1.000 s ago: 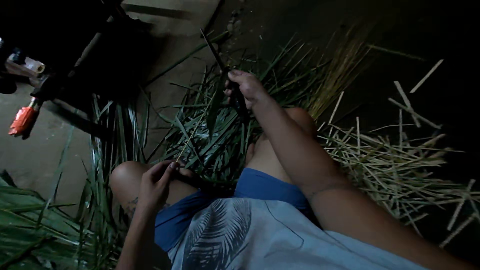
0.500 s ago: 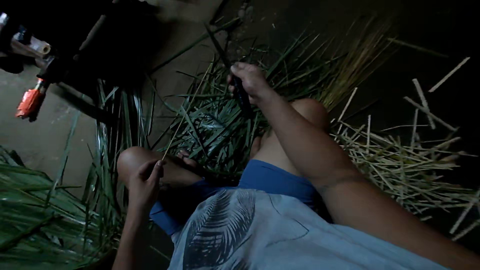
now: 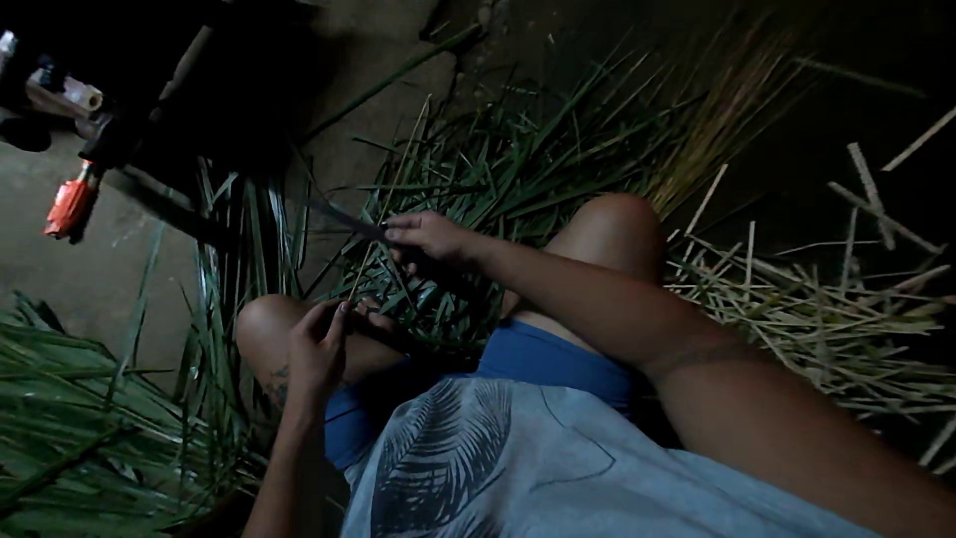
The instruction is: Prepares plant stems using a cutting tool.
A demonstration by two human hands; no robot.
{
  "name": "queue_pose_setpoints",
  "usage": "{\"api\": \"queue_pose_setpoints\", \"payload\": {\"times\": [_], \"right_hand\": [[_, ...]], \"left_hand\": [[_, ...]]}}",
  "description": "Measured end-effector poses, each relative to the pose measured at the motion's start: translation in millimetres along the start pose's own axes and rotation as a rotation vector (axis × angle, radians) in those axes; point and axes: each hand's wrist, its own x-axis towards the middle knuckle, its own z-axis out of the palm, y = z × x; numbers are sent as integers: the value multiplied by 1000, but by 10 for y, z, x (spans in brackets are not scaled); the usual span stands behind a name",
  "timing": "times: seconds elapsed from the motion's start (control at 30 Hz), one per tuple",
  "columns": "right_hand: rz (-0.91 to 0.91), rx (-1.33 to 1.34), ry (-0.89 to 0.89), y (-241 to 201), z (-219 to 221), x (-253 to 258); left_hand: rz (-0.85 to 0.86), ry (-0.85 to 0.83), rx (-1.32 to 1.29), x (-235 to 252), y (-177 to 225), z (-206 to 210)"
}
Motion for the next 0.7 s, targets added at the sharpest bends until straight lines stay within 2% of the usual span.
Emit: {"api": "queue_pose_setpoints", "payload": {"times": [0.1, 0.27, 0.5, 0.7], "right_hand": [[-32, 85, 122, -122, -121, -6], [-77, 163, 203, -212, -242, -42], [-39, 10, -27, -92, -95, -68], [-98, 90, 171, -216, -200, -49]], "left_hand": [[28, -12, -8, -3, -37, -7], [35, -7, 10, -6, -42, 0], [49, 10, 55, 32, -27, 48], [177, 28, 209, -22, -123, 23]]}}
